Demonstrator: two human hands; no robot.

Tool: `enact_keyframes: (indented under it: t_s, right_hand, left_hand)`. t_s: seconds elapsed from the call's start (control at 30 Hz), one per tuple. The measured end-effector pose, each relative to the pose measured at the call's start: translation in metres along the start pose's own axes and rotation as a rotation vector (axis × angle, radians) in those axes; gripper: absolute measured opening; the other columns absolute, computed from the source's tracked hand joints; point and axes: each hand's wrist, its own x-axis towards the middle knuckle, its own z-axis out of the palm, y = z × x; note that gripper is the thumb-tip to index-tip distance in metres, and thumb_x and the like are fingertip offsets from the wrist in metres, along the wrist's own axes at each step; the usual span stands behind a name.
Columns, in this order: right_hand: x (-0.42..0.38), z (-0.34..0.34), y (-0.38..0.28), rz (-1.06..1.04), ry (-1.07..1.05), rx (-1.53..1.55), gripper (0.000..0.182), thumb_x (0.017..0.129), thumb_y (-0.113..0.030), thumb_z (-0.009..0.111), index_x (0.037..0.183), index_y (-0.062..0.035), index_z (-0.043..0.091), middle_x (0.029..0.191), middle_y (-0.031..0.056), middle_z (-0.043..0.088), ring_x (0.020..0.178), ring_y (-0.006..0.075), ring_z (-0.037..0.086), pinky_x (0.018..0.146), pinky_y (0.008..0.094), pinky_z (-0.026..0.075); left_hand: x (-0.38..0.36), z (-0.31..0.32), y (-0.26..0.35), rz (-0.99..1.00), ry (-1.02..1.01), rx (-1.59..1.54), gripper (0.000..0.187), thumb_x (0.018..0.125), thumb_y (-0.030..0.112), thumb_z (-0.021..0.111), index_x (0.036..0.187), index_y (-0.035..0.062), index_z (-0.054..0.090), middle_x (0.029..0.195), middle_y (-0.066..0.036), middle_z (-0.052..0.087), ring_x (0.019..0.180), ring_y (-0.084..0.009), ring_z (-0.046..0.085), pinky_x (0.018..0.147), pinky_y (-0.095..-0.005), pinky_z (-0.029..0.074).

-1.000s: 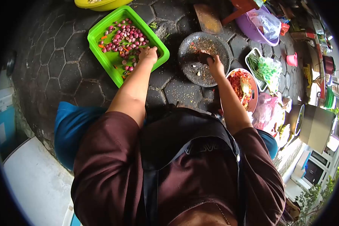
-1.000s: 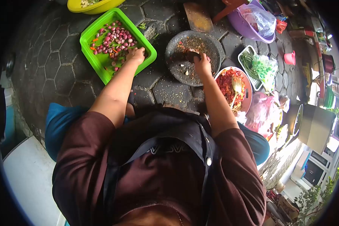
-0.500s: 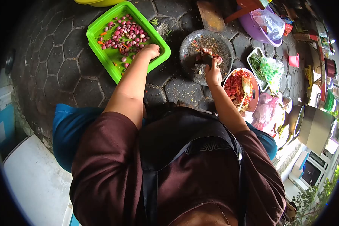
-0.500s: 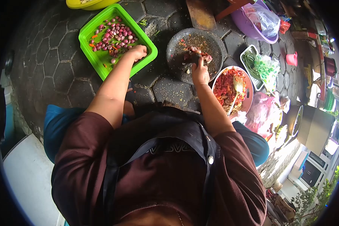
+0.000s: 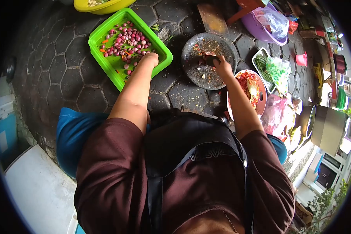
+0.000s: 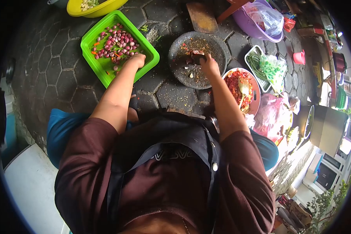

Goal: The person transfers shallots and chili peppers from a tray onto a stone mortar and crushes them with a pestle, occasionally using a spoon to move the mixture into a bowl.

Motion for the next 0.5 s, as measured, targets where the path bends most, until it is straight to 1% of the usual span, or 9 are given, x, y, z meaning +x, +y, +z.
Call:
enact_keyframes:
  t_s: [0.07,0.1,0.13,0.2,0.27,0.33,0.4,0.43,0.5]
  right_hand:
    - [0.002,-0.021,-0.005,0.048,-0.059,0.099,0.04,0.085,-0.038,0.049,0.115,-0.0114,0.046,0.091,0.0243,0.062,0.09,0.0422,0.059,0.077,0.046,0.046]
    - [-0.006,-0.026,-0.01,0.042,0.031,0.129,0.04,0.086,-0.037,0.05,0.118,-0.0125,0.047,0.093,0.0248,0.062,0.09,0.0417,0.059,0.077,0.0451,0.047]
    - [-0.016,-0.027,-0.014,0.04,0.114,0.16,0.04,0.087,-0.036,0.051,0.12,-0.0135,0.047,0.094,0.0254,0.062,0.09,0.0412,0.059,0.076,0.0442,0.047]
    - [-0.03,-0.017,-0.023,0.043,0.224,0.053,0.04,0.088,-0.035,0.049,0.122,-0.0146,0.044,0.095,0.0255,0.061,0.089,0.0414,0.059,0.076,0.0448,0.048]
    - [-0.034,-0.002,-0.033,0.215,-0.017,-0.149,0.04,0.088,-0.035,0.05,0.123,-0.016,0.043,0.094,0.0253,0.062,0.088,0.0416,0.06,0.076,0.0465,0.048]
    - [-0.029,0.013,-0.012,0.19,0.041,-0.103,0.039,0.087,-0.035,0.051,0.121,-0.0164,0.046,0.094,0.0238,0.062,0.086,0.0407,0.061,0.073,0.0466,0.048]
    - [-0.012,-0.002,0.008,-0.011,0.06,0.099,0.038,0.087,-0.036,0.051,0.119,-0.0158,0.049,0.095,0.0231,0.062,0.085,0.0404,0.061,0.072,0.0457,0.048]
    - [-0.007,-0.014,0.011,0.144,-0.014,0.252,0.04,0.084,-0.036,0.052,0.116,-0.0123,0.051,0.096,0.0229,0.062,0.091,0.0386,0.06,0.08,0.0421,0.046]
    - [-0.011,-0.024,0.019,0.071,0.131,0.223,0.041,0.085,-0.037,0.051,0.118,-0.0118,0.049,0.097,0.024,0.062,0.093,0.0396,0.059,0.081,0.0421,0.046]
  left_hand:
    - [0.01,-0.004,-0.003,0.097,-0.038,0.077,0.025,0.079,0.009,0.05,0.102,0.0123,0.061,0.12,-0.012,0.055,0.112,-0.0278,0.052,0.094,-0.0391,0.04]
    - [0.01,-0.002,-0.007,0.12,0.006,0.037,0.023,0.075,0.005,0.054,0.096,0.0112,0.061,0.111,-0.012,0.06,0.104,-0.0278,0.057,0.089,-0.0391,0.043]
    - [0.005,-0.001,-0.009,0.111,-0.002,0.033,0.023,0.075,0.005,0.054,0.096,0.0112,0.061,0.111,-0.012,0.06,0.104,-0.0278,0.057,0.089,-0.0391,0.043]
    - [-0.006,-0.011,-0.006,0.138,-0.007,0.002,0.025,0.072,0.001,0.055,0.094,0.0105,0.06,0.097,-0.012,0.063,0.09,-0.0266,0.062,0.074,-0.0403,0.049]
    - [-0.022,-0.021,-0.003,0.129,-0.058,-0.024,0.026,0.069,-0.002,0.058,0.092,0.0092,0.058,0.083,-0.01,0.064,0.069,-0.0234,0.064,0.056,-0.037,0.051]
    - [-0.015,-0.023,-0.01,0.203,-0.067,-0.051,0.027,0.068,-0.002,0.06,0.092,0.0072,0.056,0.077,-0.009,0.062,0.057,-0.0197,0.061,0.047,-0.032,0.05]
    - [-0.017,-0.024,-0.016,0.153,-0.094,-0.209,0.026,0.068,0.0,0.062,0.092,0.0052,0.055,0.075,-0.008,0.062,0.053,-0.0183,0.06,0.046,-0.0297,0.05]
    - [-0.015,-0.029,-0.016,0.125,-0.099,-0.37,0.027,0.068,-0.001,0.062,0.093,0.0051,0.055,0.074,-0.008,0.061,0.051,-0.0182,0.058,0.045,-0.0302,0.05]
    - [0.008,-0.026,-0.026,0.151,-0.146,-0.735,0.026,0.07,-0.001,0.062,0.094,0.0052,0.054,0.074,-0.005,0.057,0.051,-0.0163,0.055,0.045,-0.03,0.05]
